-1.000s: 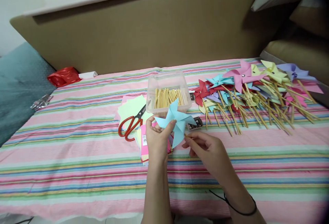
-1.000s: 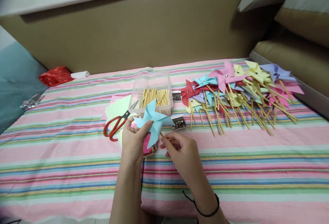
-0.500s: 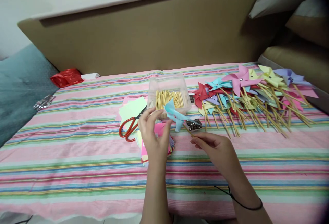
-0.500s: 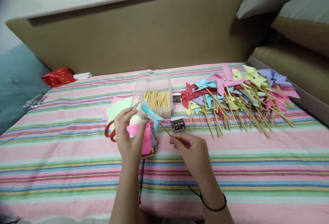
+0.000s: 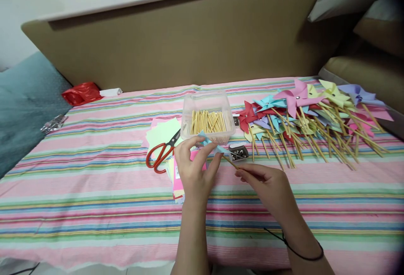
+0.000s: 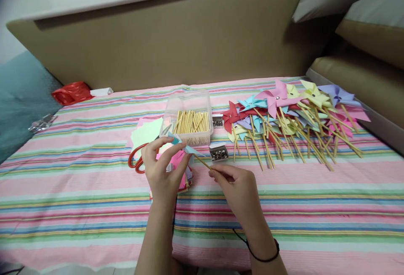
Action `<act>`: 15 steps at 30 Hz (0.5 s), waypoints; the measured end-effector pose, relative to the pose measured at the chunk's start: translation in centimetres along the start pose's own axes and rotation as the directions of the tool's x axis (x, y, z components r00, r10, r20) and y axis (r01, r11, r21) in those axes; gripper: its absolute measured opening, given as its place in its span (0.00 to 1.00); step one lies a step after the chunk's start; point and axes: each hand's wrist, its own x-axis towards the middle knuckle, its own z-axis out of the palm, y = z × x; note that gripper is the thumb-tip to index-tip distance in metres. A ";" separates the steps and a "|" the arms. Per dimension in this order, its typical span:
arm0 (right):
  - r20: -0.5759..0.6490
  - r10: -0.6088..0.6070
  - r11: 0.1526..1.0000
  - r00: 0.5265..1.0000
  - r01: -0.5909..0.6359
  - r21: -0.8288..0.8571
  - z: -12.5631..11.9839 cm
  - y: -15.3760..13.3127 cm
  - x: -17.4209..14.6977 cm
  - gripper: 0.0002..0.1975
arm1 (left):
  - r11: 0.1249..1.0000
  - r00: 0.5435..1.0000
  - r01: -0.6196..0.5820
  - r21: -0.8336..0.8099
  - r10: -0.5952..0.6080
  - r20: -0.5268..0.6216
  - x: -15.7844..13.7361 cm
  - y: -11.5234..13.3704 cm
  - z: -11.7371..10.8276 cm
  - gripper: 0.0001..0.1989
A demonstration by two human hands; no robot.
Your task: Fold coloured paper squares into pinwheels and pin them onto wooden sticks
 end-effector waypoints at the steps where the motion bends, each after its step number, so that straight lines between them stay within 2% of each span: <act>1: -0.002 0.001 1.000 1.000 -0.001 0.004 0.0 0.0 0.0 0.09 | 1.000 1.000 -0.005 0.000 0.005 -0.004 0.0 0.0 0.0 0.12; 12: -0.029 0.004 0.999 1.000 -0.003 0.034 0.1 0.2 0.0 0.09 | 1.000 1.000 -0.005 -0.001 0.005 -0.029 0.0 0.0 0.0 0.11; 15: -0.052 0.005 0.999 0.999 -0.003 0.032 0.2 0.2 -0.1 0.09 | 1.000 1.000 -0.006 0.005 0.006 -0.024 0.0 0.0 0.0 0.15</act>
